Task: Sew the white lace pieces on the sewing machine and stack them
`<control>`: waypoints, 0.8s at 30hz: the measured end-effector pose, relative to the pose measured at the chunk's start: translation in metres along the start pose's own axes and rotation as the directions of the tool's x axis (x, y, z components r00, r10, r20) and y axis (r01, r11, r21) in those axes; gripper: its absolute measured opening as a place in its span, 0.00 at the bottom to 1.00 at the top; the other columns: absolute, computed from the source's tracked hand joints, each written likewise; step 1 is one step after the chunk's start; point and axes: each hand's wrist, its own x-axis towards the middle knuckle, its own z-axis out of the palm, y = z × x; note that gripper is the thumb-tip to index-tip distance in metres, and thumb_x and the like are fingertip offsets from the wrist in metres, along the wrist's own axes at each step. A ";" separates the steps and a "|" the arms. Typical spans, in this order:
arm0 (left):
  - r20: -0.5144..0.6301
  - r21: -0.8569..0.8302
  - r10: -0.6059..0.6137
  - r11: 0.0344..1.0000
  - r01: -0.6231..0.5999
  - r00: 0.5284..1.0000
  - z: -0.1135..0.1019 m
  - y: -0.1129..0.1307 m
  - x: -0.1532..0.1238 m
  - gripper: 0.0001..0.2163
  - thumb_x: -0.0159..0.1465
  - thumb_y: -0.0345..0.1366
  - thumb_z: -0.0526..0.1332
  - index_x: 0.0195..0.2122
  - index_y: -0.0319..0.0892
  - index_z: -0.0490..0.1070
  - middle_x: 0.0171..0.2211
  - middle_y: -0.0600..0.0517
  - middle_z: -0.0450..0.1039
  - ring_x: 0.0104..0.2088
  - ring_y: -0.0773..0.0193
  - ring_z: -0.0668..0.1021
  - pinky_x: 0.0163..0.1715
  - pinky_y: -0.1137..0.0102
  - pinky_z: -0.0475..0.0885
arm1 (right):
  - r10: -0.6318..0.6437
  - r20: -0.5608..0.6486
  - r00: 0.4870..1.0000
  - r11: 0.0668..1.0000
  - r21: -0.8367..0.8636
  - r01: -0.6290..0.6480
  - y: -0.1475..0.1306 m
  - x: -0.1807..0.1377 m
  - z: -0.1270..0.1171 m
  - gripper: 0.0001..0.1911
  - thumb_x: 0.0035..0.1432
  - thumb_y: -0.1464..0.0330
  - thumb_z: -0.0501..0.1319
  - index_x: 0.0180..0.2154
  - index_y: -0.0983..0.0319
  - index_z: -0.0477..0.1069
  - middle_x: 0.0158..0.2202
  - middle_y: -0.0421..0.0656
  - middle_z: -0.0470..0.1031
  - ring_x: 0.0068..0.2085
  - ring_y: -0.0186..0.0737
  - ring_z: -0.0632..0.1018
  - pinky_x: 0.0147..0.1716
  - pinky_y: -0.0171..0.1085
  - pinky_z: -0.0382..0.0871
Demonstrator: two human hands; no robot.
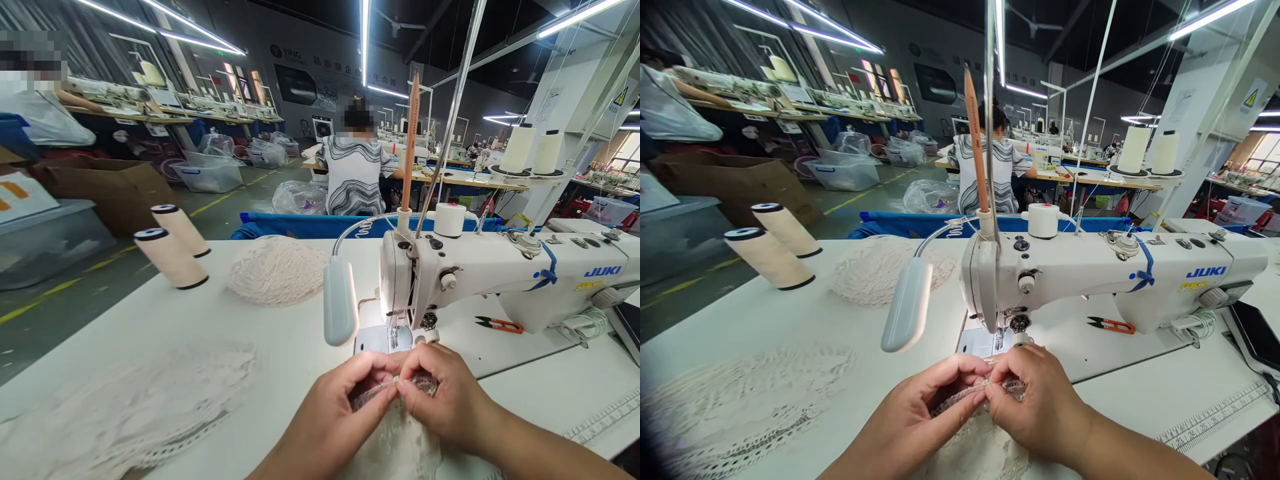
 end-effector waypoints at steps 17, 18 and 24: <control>0.050 0.719 0.570 0.550 -0.426 0.820 0.004 -0.018 0.014 0.14 0.72 0.24 0.51 0.35 0.44 0.73 0.35 0.50 0.78 0.34 0.57 0.76 0.36 0.62 0.67 | 0.121 -0.029 0.992 0.899 -0.421 -0.122 0.007 0.010 0.015 0.08 0.60 0.76 0.61 0.36 0.56 0.67 0.30 0.37 0.73 0.34 0.43 0.73 0.37 0.38 0.61; 0.084 0.716 0.597 0.521 -0.465 0.798 0.005 -0.019 0.013 0.16 0.72 0.23 0.50 0.35 0.44 0.74 0.34 0.50 0.79 0.34 0.57 0.77 0.37 0.62 0.67 | 0.110 -0.022 0.994 0.904 -0.413 -0.109 0.009 0.009 0.014 0.08 0.61 0.76 0.61 0.37 0.56 0.68 0.31 0.37 0.73 0.34 0.42 0.73 0.37 0.38 0.61; 0.110 0.707 0.637 0.490 -0.511 0.763 0.002 -0.018 0.012 0.14 0.76 0.26 0.52 0.39 0.43 0.76 0.38 0.50 0.83 0.35 0.57 0.80 0.38 0.61 0.75 | -0.009 0.094 0.996 0.906 -0.420 0.048 0.023 0.004 0.008 0.08 0.67 0.76 0.60 0.36 0.58 0.72 0.37 0.43 0.77 0.40 0.45 0.75 0.41 0.41 0.65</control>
